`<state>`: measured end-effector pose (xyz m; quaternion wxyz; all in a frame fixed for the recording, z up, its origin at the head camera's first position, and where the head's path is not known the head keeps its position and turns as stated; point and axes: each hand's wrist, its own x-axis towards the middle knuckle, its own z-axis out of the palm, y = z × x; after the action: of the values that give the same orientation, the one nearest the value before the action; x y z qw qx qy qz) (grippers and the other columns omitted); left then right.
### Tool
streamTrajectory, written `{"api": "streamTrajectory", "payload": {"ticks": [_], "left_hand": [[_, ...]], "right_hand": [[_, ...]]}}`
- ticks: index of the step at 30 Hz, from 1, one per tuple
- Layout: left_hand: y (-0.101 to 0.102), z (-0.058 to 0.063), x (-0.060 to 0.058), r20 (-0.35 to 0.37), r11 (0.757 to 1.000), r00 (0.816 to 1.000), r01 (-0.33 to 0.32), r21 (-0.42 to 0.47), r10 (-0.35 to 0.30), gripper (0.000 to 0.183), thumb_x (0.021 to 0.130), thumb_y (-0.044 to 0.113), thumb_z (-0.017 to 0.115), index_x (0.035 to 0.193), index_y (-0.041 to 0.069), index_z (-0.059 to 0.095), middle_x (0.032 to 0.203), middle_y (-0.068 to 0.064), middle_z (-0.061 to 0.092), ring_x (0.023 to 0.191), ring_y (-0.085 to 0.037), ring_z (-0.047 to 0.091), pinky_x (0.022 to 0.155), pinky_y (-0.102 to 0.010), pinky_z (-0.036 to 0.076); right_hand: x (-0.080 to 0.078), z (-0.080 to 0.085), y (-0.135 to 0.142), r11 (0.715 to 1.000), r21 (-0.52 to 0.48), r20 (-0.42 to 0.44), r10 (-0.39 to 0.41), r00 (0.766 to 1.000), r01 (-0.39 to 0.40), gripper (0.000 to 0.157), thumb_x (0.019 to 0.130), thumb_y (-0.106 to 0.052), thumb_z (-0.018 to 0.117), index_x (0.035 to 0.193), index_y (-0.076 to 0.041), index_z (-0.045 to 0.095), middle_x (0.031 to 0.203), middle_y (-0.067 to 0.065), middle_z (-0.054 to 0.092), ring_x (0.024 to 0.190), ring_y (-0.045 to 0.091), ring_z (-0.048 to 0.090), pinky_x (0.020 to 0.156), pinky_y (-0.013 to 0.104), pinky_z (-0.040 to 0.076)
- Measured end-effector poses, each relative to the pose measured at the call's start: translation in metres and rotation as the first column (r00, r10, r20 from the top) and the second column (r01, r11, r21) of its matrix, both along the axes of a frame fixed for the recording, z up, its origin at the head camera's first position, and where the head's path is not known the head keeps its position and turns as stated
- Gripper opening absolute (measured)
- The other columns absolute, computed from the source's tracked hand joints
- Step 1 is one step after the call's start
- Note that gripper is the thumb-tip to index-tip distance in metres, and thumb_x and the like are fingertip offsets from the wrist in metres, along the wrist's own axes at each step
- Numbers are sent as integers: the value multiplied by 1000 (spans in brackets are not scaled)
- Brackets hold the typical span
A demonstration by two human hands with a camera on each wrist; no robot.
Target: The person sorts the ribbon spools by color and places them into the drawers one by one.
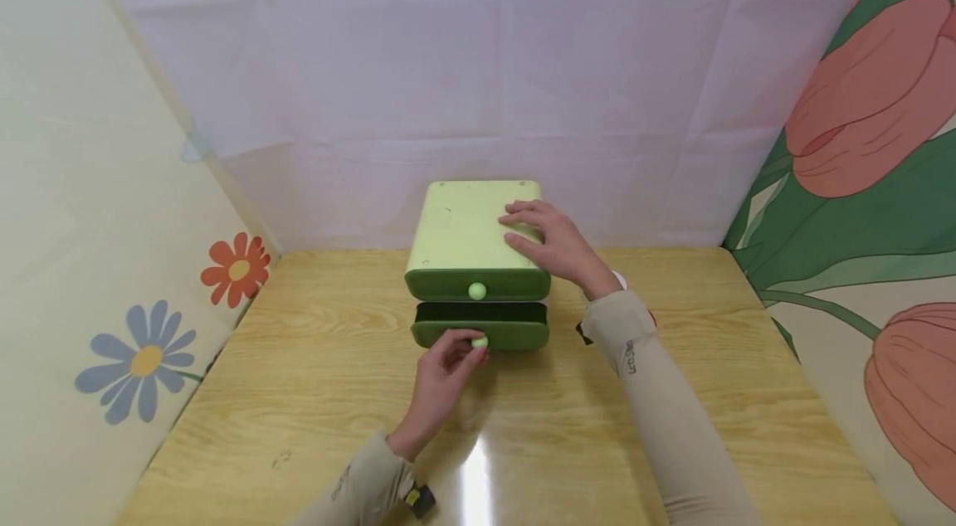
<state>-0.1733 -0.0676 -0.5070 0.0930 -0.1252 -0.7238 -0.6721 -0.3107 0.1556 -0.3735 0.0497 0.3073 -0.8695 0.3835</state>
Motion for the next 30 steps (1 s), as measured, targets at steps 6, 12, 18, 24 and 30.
{"api": "streamTrajectory", "payload": {"ticks": [6, 12, 18, 24, 30], "left_hand": [[1, 0, 7, 20, 1000, 1000, 7, 7, -7, 17, 97, 14, 73, 114, 12, 71, 98, -21, 75, 92, -45, 73, 82, -36, 65], [1, -1, 15, 27, 1000, 1000, -4, 12, 3, 17, 97, 15, 73, 113, 13, 72, 97, -19, 75, 89, -41, 74, 81, -32, 65], [2, -2, 23, 42, 1000, 999, -17, 6, 17, 16, 97, 18, 74, 113, 14, 72, 98, -18, 75, 89, -36, 74, 80, -26, 64], [2, -2, 31, 59, 1000, 998, -13, 6, 12, 16, 97, 20, 74, 112, 14, 72, 99, -19, 75, 90, -39, 73, 81, -27, 64], [1, -3, 37, 48, 1000, 999, -9, 2, 9, 15, 97, 18, 74, 112, 14, 72, 96, -17, 75, 87, -35, 74, 79, -30, 64]], "right_hand": [[-1, 0, 0, 1000, -10, 0, -8, 1000, 8, 41, 105, -35, 61, 141, -14, 63, 157, 7, 49, 148, 31, 41, 120, 62, 36], [-2, 0, 0, 1000, -7, -3, -4, 1000, 4, 41, 106, -35, 60, 141, -14, 63, 157, 7, 50, 147, 31, 41, 120, 60, 37], [-1, 0, -1, 1000, -2, 1, -2, 1000, 2, 41, 106, -35, 60, 141, -14, 63, 158, 7, 49, 148, 31, 41, 120, 60, 37], [-1, 0, -1, 1000, 7, -1, -3, 1000, 3, 42, 106, -35, 60, 142, -14, 62, 158, 8, 49, 148, 31, 41, 120, 60, 37], [-2, -1, -1, 1000, 7, -2, -13, 1000, 13, 41, 106, -36, 60, 141, -15, 63, 157, 6, 50, 147, 30, 42, 119, 60, 37]]}}
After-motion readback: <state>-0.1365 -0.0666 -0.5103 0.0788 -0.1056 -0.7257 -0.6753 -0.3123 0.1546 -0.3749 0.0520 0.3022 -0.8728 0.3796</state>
